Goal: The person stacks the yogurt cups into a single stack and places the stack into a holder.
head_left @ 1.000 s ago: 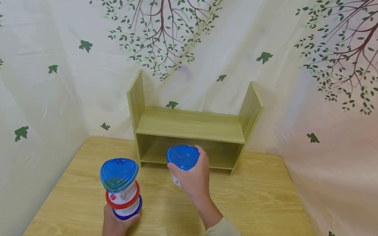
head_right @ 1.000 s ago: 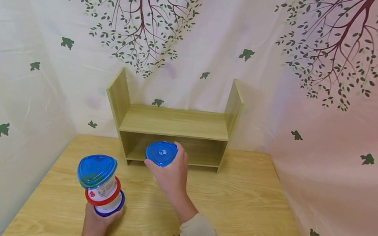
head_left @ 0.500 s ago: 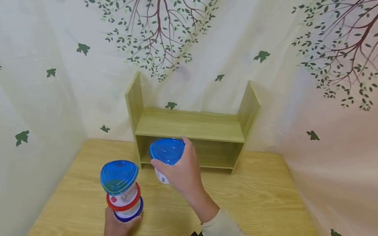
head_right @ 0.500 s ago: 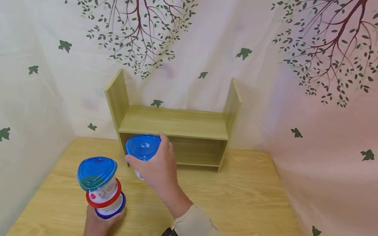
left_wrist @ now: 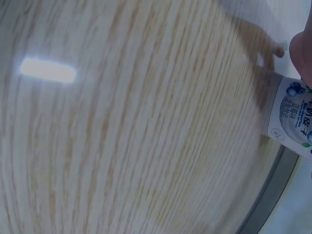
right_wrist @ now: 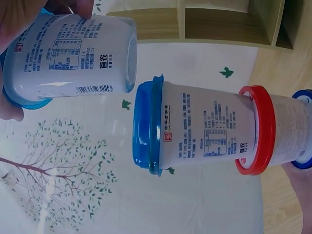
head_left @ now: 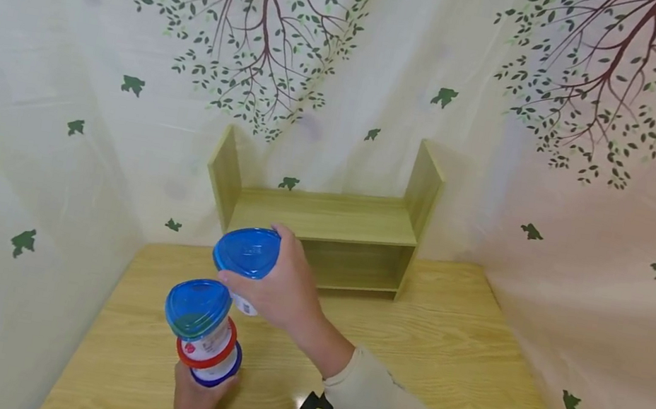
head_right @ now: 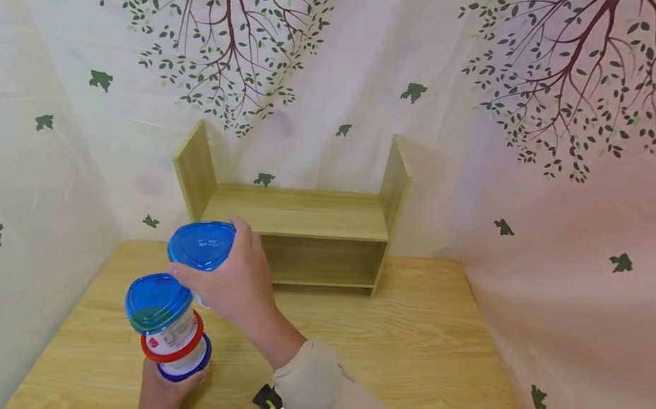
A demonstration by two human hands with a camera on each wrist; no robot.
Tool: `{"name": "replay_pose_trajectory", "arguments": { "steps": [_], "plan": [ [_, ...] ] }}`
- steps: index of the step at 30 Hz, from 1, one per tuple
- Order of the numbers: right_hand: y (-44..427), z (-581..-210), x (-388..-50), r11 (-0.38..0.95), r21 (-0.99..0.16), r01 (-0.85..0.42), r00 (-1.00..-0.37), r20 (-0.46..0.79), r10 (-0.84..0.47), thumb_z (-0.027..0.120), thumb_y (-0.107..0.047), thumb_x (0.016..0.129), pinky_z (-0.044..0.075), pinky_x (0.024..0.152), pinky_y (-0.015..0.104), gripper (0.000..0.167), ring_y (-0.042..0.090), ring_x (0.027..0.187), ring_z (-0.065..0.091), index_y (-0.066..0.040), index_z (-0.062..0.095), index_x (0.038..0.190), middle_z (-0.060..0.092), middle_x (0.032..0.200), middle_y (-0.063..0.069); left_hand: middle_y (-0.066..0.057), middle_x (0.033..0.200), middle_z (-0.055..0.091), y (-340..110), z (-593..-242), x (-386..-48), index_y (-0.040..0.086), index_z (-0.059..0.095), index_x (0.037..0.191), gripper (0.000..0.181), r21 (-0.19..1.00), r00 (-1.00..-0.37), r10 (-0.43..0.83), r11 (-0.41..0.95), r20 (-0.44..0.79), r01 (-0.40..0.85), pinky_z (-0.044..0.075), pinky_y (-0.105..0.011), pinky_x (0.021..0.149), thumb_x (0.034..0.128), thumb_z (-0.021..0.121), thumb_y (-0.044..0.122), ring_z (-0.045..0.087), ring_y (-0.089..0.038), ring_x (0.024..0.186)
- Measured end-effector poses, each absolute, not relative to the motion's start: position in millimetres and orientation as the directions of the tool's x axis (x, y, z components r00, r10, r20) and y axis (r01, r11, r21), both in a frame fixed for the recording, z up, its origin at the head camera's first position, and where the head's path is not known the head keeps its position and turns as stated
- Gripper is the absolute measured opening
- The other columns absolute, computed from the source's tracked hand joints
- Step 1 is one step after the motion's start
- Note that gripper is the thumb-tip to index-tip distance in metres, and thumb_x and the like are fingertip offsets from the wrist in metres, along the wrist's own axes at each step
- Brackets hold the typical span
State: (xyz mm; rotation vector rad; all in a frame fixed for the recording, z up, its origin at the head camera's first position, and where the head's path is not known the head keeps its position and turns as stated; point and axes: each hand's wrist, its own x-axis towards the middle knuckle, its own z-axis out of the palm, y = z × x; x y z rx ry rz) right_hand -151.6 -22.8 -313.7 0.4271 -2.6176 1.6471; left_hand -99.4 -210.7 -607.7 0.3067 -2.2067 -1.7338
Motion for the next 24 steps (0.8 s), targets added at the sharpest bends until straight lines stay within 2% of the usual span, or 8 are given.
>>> {"name": "replay_pose_trajectory", "arguments": {
  "steps": [11,17,20,24],
  "plan": [
    [-49,-298,-146,0.391,-0.883,-0.258,-0.951,0.160,-0.264,0.081,-0.058,0.076,0.058,0.083,0.047,0.100,0.029,0.121,0.054,-0.021,0.030,0.154,0.047,0.142,0.004,0.002,0.140,0.049,-210,-609,-99,0.025,0.031,0.148,0.100,0.978,-0.926,-0.369,0.207,0.081,0.003,0.036,-0.062,0.110,0.0715,0.094,0.015,0.049,-0.026,0.127],
    [-57,-294,-143,0.396,-0.873,-0.285,-0.940,0.173,-0.296,0.081,-0.054,0.078,0.058,0.080,0.042,0.097,0.027,0.119,0.054,-0.021,0.030,0.153,0.048,0.140,0.003,0.000,0.139,0.049,-209,-607,-97,0.023,0.031,0.147,0.098,0.979,-0.928,-0.366,0.202,0.067,-0.009,0.035,-0.063,0.111,0.0722,0.093,0.014,0.049,-0.029,0.126],
    [-61,-293,-142,0.393,-0.874,-0.285,-0.937,0.169,-0.305,0.081,-0.053,0.078,0.059,0.078,0.040,0.095,0.027,0.118,0.055,-0.021,0.031,0.152,0.049,0.139,0.002,0.001,0.138,0.050,-209,-605,-98,0.023,0.032,0.147,0.097,0.981,-0.928,-0.367,0.195,0.066,-0.007,0.036,-0.059,0.111,0.0715,0.093,0.010,0.051,-0.025,0.125],
    [-68,-294,-141,0.386,-0.881,-0.272,-0.938,0.153,-0.312,0.082,-0.055,0.077,0.059,0.075,0.037,0.094,0.025,0.114,0.057,-0.021,0.034,0.150,0.051,0.134,0.001,0.006,0.136,0.052,-208,-600,-98,0.023,0.033,0.147,0.099,0.978,-0.925,-0.374,0.207,0.061,-0.019,0.041,-0.036,0.109,0.0704,0.094,0.010,0.052,-0.016,0.122]
  ]
}}
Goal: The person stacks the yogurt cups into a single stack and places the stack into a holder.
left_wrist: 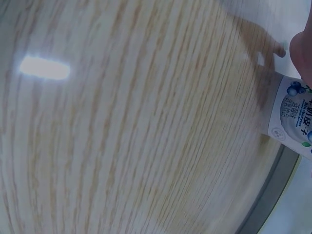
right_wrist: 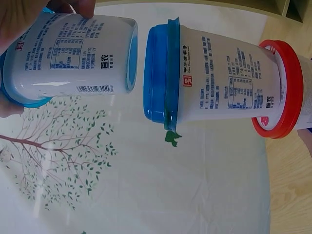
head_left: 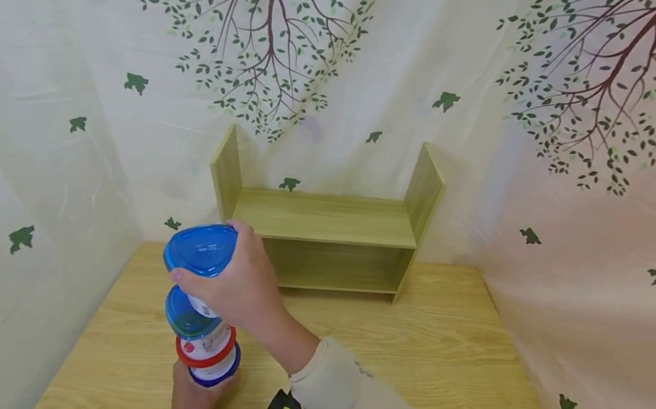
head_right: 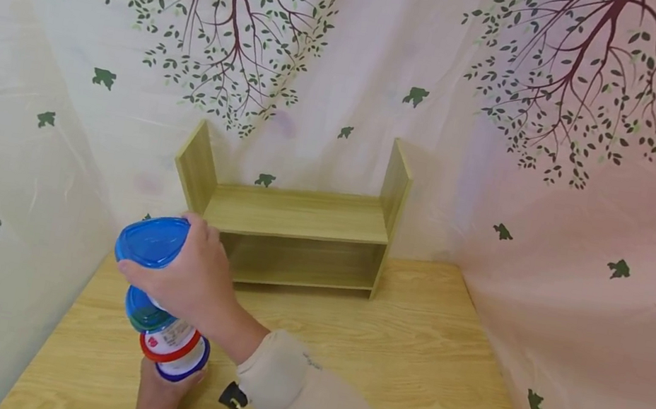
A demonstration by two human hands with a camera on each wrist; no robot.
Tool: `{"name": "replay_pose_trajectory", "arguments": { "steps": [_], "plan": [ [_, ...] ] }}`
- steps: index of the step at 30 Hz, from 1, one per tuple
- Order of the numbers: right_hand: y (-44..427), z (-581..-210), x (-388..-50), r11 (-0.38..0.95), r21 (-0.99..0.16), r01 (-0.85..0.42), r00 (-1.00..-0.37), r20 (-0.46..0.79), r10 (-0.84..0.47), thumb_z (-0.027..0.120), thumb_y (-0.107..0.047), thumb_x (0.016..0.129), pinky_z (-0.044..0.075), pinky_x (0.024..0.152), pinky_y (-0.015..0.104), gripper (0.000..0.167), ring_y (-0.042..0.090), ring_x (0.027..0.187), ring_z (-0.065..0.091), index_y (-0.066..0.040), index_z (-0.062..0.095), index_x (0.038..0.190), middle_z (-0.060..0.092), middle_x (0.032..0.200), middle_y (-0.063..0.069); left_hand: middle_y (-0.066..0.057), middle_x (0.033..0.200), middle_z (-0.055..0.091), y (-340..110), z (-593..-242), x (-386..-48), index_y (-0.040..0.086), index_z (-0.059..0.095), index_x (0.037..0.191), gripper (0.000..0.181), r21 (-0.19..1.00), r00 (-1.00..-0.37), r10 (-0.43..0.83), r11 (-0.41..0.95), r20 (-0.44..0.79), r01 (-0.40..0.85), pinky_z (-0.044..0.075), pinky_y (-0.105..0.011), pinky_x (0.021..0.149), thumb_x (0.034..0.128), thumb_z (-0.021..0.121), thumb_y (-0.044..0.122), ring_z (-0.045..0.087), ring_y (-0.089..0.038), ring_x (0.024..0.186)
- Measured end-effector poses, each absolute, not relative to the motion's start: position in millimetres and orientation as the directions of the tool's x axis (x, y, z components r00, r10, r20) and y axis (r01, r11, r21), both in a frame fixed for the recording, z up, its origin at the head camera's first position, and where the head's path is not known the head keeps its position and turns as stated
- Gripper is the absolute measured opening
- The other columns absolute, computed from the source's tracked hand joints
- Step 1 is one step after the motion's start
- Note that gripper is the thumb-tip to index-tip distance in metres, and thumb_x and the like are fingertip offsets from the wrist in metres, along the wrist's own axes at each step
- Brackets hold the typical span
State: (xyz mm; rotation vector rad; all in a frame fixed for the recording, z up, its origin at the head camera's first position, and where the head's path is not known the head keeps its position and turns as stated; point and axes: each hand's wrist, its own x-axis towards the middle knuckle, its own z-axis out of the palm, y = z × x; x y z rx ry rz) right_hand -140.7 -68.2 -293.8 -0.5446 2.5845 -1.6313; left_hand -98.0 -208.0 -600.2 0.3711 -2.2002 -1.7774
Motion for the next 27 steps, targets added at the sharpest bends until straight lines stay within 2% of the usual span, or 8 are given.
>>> {"name": "replay_pose_trajectory", "arguments": {
  "steps": [3,9,17,27],
  "plan": [
    [-74,-293,-139,0.393,-0.880,-0.267,-0.938,0.144,-0.315,0.083,-0.055,0.075,0.059,0.073,0.034,0.094,0.024,0.113,0.057,-0.022,0.035,0.149,0.051,0.132,-0.001,0.009,0.134,0.053,-209,-603,-99,0.024,0.035,0.146,0.098,0.976,-0.923,-0.375,0.218,0.081,-0.003,0.041,-0.022,0.101,0.0696,0.094,0.012,0.053,-0.012,0.119],
    [-83,-294,-136,0.419,-0.867,-0.270,-0.939,0.141,-0.313,0.082,-0.059,0.073,0.059,0.072,0.033,0.097,0.024,0.114,0.057,-0.024,0.033,0.149,0.051,0.133,-0.001,0.006,0.132,0.056,-212,-612,-101,0.026,0.038,0.145,0.096,0.979,-0.924,-0.360,0.195,0.129,0.061,0.044,-0.018,0.097,0.0679,0.096,0.018,0.056,-0.017,0.118],
    [-87,-297,-137,0.427,-0.867,-0.257,-0.945,0.134,-0.298,0.081,-0.063,0.073,0.059,0.074,0.037,0.099,0.025,0.115,0.056,-0.025,0.032,0.151,0.050,0.135,0.000,0.008,0.132,0.056,-212,-608,-101,0.028,0.037,0.145,0.096,0.979,-0.930,-0.351,0.197,0.111,0.042,0.044,-0.017,0.097,0.0693,0.095,0.022,0.056,-0.015,0.117],
    [-92,-300,-137,0.482,-0.840,-0.251,-0.952,0.124,-0.280,0.079,-0.068,0.071,0.060,0.073,0.040,0.104,0.028,0.116,0.056,-0.026,0.030,0.153,0.049,0.137,0.003,0.009,0.132,0.055,-211,-604,-100,0.028,0.037,0.146,0.096,0.981,-0.927,-0.362,0.194,0.093,0.023,0.044,-0.016,0.096,0.0698,0.095,0.016,0.056,-0.013,0.117]
  ]
}}
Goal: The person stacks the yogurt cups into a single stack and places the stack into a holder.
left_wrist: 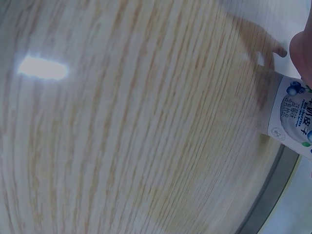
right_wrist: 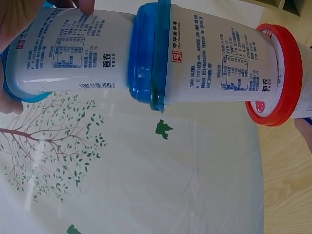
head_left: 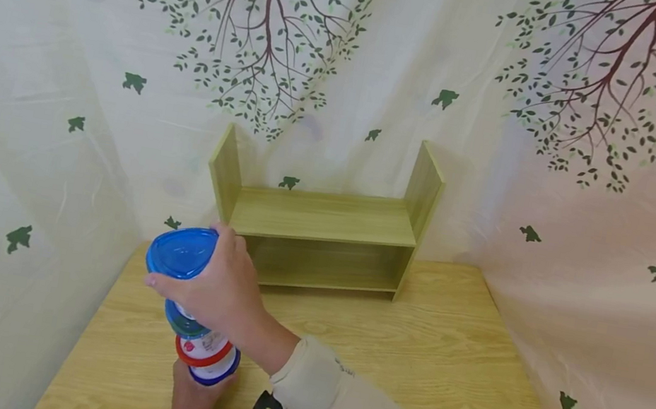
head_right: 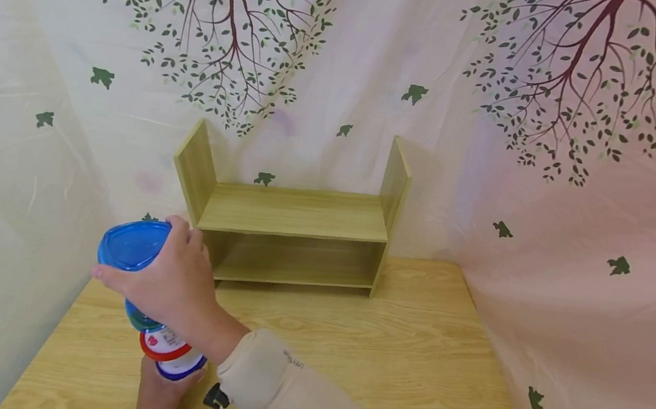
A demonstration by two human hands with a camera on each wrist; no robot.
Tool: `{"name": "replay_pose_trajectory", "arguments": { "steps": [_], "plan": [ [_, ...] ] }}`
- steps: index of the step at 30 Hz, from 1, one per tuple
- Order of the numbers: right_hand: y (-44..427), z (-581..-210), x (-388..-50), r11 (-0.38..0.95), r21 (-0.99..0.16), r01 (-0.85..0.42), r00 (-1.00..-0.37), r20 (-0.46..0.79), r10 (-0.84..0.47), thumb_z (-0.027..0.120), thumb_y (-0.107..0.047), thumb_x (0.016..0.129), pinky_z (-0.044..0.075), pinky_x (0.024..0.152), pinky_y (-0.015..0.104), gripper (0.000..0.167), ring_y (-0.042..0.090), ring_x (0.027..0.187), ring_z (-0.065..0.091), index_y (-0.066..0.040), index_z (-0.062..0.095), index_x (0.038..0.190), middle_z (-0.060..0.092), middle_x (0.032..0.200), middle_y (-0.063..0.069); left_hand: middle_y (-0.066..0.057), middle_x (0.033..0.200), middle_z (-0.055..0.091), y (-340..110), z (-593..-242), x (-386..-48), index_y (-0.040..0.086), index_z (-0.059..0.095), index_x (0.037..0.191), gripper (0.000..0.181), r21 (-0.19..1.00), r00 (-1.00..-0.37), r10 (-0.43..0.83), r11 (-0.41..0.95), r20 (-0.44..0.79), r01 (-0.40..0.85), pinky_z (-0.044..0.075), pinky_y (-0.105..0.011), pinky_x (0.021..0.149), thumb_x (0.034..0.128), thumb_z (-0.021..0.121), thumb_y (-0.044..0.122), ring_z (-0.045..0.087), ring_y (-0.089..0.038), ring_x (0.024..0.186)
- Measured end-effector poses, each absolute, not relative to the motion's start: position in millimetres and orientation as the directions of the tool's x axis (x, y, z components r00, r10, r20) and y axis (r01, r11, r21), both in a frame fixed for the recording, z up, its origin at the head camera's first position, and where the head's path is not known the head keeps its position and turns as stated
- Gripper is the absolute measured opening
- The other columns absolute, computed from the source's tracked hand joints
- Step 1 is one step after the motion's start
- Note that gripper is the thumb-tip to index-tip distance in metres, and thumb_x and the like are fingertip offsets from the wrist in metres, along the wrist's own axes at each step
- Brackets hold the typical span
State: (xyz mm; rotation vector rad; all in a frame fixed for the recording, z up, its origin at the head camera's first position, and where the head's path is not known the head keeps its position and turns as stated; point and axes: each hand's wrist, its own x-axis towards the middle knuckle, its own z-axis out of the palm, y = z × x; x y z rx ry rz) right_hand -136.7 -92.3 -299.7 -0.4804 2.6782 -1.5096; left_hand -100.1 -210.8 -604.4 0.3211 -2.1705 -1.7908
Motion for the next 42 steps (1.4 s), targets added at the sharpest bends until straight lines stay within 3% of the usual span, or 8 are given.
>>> {"name": "replay_pose_trajectory", "arguments": {
  "steps": [4,12,20,26,32,35,37,42],
  "plan": [
    [-94,-301,-138,0.500,-0.823,-0.270,-0.949,0.139,-0.284,0.077,-0.069,0.072,0.059,0.073,0.039,0.104,0.028,0.116,0.056,-0.028,0.028,0.154,0.049,0.137,0.003,0.008,0.133,0.055,-210,-605,-100,0.028,0.036,0.146,0.095,0.979,-0.929,-0.360,0.204,0.089,0.015,0.044,-0.022,0.099,0.0712,0.094,0.020,0.056,-0.014,0.118],
    [-95,-305,-139,0.514,-0.806,-0.294,-0.944,0.160,-0.288,0.078,-0.068,0.071,0.058,0.073,0.035,0.104,0.026,0.112,0.057,-0.028,0.029,0.154,0.049,0.134,0.004,0.005,0.134,0.052,-208,-602,-97,0.026,0.032,0.147,0.100,0.975,-0.924,-0.374,0.222,0.073,-0.013,0.042,-0.046,0.107,0.0693,0.095,0.027,0.053,-0.017,0.120],
    [-94,-307,-138,0.507,-0.813,-0.286,-0.944,0.147,-0.297,0.078,-0.069,0.071,0.059,0.071,0.035,0.105,0.026,0.112,0.057,-0.029,0.027,0.154,0.048,0.134,0.004,0.001,0.136,0.050,-208,-604,-96,0.024,0.029,0.147,0.099,0.976,-0.924,-0.376,0.218,0.074,-0.010,0.038,-0.054,0.110,0.0719,0.094,0.017,0.051,-0.021,0.122],
    [-93,-309,-139,0.499,-0.818,-0.286,-0.943,0.148,-0.298,0.078,-0.069,0.071,0.059,0.072,0.036,0.106,0.027,0.113,0.057,-0.029,0.026,0.155,0.048,0.135,0.004,0.004,0.137,0.049,-207,-604,-97,0.027,0.029,0.148,0.099,0.977,-0.924,-0.379,0.211,0.061,-0.022,0.038,-0.050,0.111,0.0733,0.092,0.012,0.051,-0.017,0.123],
    [-92,-309,-138,0.501,-0.819,-0.279,-0.945,0.140,-0.296,0.079,-0.068,0.071,0.060,0.072,0.037,0.107,0.028,0.115,0.057,-0.029,0.026,0.155,0.048,0.137,0.004,0.006,0.135,0.052,-202,-585,-91,0.022,0.031,0.148,0.095,0.974,-0.927,-0.371,0.223,0.056,-0.030,0.041,-0.025,0.104,0.0750,0.090,0.008,0.053,-0.011,0.120],
    [-92,-307,-138,0.497,-0.824,-0.272,-0.947,0.137,-0.291,0.079,-0.068,0.070,0.060,0.072,0.038,0.108,0.028,0.117,0.056,-0.030,0.026,0.155,0.047,0.138,0.003,0.007,0.134,0.052,-201,-579,-88,0.022,0.031,0.148,0.094,0.972,-0.928,-0.366,0.233,0.070,-0.018,0.041,-0.017,0.100,0.0753,0.090,0.009,0.053,-0.010,0.119],
    [-90,-305,-138,0.479,-0.837,-0.266,-0.947,0.135,-0.290,0.081,-0.067,0.070,0.060,0.073,0.038,0.108,0.028,0.118,0.055,-0.029,0.027,0.155,0.046,0.139,0.002,0.009,0.134,0.052,-203,-587,-91,0.024,0.032,0.147,0.096,0.972,-0.924,-0.371,0.235,0.089,0.000,0.042,-0.019,0.100,0.0736,0.092,0.010,0.053,-0.010,0.118],
    [-82,-301,-140,0.412,-0.866,-0.284,-0.940,0.168,-0.296,0.083,-0.062,0.071,0.060,0.078,0.039,0.106,0.027,0.121,0.054,-0.027,0.029,0.155,0.044,0.142,0.001,0.003,0.137,0.048,-207,-610,-96,0.021,0.029,0.148,0.103,0.969,-0.908,-0.401,0.245,0.123,0.023,0.041,-0.045,0.108,0.0688,0.094,0.009,0.050,-0.018,0.121]
  ]
}}
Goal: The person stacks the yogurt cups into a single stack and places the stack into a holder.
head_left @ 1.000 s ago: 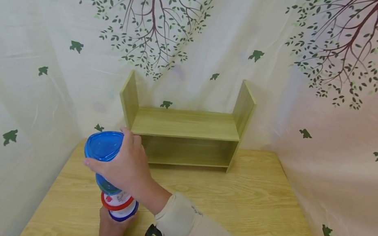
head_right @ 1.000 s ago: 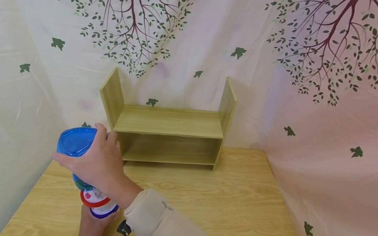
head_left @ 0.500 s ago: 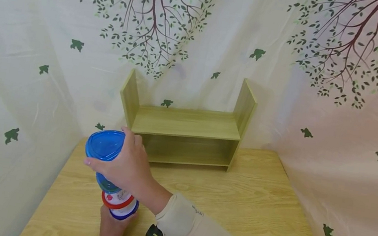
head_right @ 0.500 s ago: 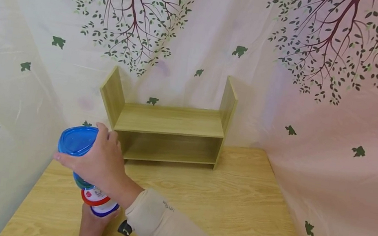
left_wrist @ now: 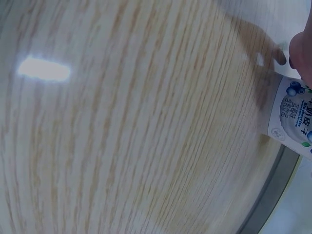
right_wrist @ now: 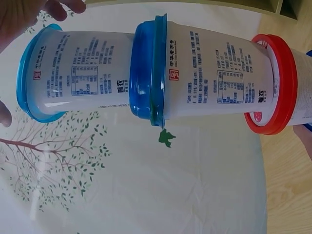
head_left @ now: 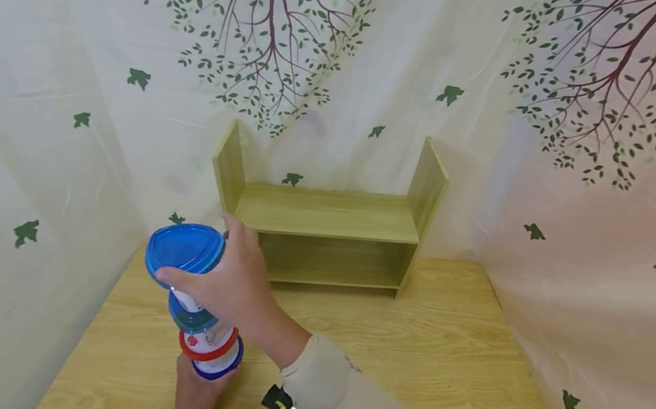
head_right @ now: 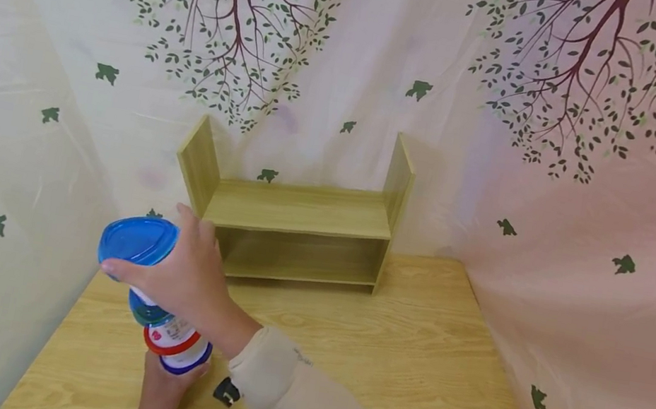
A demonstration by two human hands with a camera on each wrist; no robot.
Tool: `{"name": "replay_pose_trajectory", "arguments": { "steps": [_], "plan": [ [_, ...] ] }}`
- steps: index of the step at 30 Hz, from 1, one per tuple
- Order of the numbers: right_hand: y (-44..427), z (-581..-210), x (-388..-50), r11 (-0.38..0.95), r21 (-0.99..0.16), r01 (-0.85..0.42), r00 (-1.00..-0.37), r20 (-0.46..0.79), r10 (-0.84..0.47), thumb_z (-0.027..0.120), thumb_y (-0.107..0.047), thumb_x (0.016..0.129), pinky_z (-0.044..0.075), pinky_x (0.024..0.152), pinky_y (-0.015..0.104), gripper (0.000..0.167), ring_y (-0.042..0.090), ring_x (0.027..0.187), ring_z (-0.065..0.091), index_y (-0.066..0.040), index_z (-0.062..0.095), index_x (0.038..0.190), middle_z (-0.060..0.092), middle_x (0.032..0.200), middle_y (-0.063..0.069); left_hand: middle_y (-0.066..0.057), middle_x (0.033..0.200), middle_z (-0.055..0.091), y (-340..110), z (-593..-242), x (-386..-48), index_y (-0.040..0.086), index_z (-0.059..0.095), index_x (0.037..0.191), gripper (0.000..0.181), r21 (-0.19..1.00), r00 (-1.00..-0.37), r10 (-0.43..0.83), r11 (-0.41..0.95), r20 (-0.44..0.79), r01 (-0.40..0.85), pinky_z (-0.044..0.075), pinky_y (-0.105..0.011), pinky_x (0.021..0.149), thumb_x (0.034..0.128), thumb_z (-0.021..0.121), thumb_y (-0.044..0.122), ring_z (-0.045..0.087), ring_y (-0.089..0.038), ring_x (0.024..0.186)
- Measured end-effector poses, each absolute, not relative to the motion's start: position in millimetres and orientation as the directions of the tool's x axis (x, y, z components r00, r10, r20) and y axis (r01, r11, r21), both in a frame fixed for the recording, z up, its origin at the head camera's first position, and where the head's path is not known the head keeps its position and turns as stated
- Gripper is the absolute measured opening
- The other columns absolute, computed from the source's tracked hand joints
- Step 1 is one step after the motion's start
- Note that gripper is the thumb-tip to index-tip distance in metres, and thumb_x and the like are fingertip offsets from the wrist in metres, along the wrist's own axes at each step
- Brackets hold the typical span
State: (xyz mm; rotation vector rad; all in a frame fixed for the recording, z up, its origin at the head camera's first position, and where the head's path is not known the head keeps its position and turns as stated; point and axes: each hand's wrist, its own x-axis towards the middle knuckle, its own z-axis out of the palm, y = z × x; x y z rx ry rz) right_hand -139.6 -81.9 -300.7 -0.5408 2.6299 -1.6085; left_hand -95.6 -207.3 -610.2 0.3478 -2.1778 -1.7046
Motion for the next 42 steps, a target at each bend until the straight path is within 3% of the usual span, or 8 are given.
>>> {"name": "replay_pose_trajectory", "arguments": {
  "steps": [5,12,19,21,26,32,42],
  "plan": [
    [-64,-301,-144,0.338,-0.884,-0.321,-0.930,0.228,-0.287,0.082,-0.057,0.075,0.057,0.086,0.041,0.098,0.023,0.124,0.049,-0.024,0.032,0.153,0.044,0.141,0.001,-0.003,0.140,0.045,-206,-611,-95,0.020,0.026,0.149,0.105,0.973,-0.909,-0.401,0.228,0.117,0.024,0.036,-0.060,0.109,0.0694,0.095,0.012,0.048,-0.028,0.126],
    [-33,-299,-161,0.381,-0.865,-0.326,-0.944,0.278,-0.177,0.082,-0.056,0.077,0.053,0.094,0.047,0.098,0.023,0.128,0.045,-0.020,0.033,0.154,0.044,0.142,0.005,0.001,0.140,0.046,-209,-613,-96,0.025,0.028,0.149,0.105,0.980,-0.917,-0.389,0.201,0.088,0.009,0.037,-0.059,0.110,0.0686,0.095,0.015,0.049,-0.025,0.125],
    [2,-309,-181,0.383,-0.875,-0.296,-0.954,0.291,-0.073,0.085,-0.051,0.077,0.050,0.100,0.049,0.098,0.026,0.128,0.045,-0.015,0.035,0.153,0.043,0.141,0.009,-0.005,0.140,0.043,-207,-612,-94,0.018,0.025,0.149,0.108,0.972,-0.902,-0.418,0.233,0.106,0.006,0.036,-0.062,0.109,0.0670,0.096,0.009,0.047,-0.029,0.126],
    [14,-313,-187,0.373,-0.879,-0.296,-0.952,0.303,-0.042,0.085,-0.048,0.078,0.048,0.101,0.049,0.095,0.027,0.128,0.045,-0.013,0.037,0.152,0.044,0.141,0.011,-0.004,0.141,0.044,-207,-611,-94,0.021,0.026,0.150,0.108,0.974,-0.905,-0.413,0.227,0.105,0.009,0.036,-0.062,0.109,0.0678,0.095,0.009,0.047,-0.029,0.127],
    [48,-329,-202,0.359,-0.860,-0.362,-0.917,0.398,0.030,0.085,-0.039,0.082,0.047,0.100,0.047,0.085,0.029,0.128,0.045,-0.008,0.043,0.148,0.047,0.139,0.014,0.001,0.145,0.043,-207,-609,-95,0.030,0.024,0.152,0.108,0.980,-0.919,-0.382,0.200,0.092,0.015,0.033,-0.062,0.112,0.0716,0.092,0.007,0.044,-0.027,0.132],
    [88,-347,-216,0.401,-0.794,-0.457,-0.841,0.532,0.094,0.083,-0.028,0.085,0.049,0.092,0.045,0.071,0.034,0.125,0.048,-0.002,0.050,0.143,0.052,0.137,0.016,-0.013,0.148,0.037,-205,-603,-91,0.017,0.014,0.154,0.110,0.971,-0.924,-0.382,0.219,-0.008,-0.099,0.031,-0.066,0.111,0.0757,0.091,0.013,0.040,-0.041,0.133],
    [140,-384,-231,0.448,-0.821,-0.354,-0.843,0.487,0.227,0.081,-0.026,0.087,0.047,0.097,0.048,0.061,0.034,0.125,0.049,-0.002,0.057,0.137,0.052,0.138,0.016,-0.013,0.150,0.036,-205,-601,-90,0.019,0.011,0.156,0.110,0.972,-0.929,-0.368,0.200,-0.039,-0.120,0.030,-0.066,0.112,0.0785,0.089,0.016,0.038,-0.041,0.135]
  ]
}}
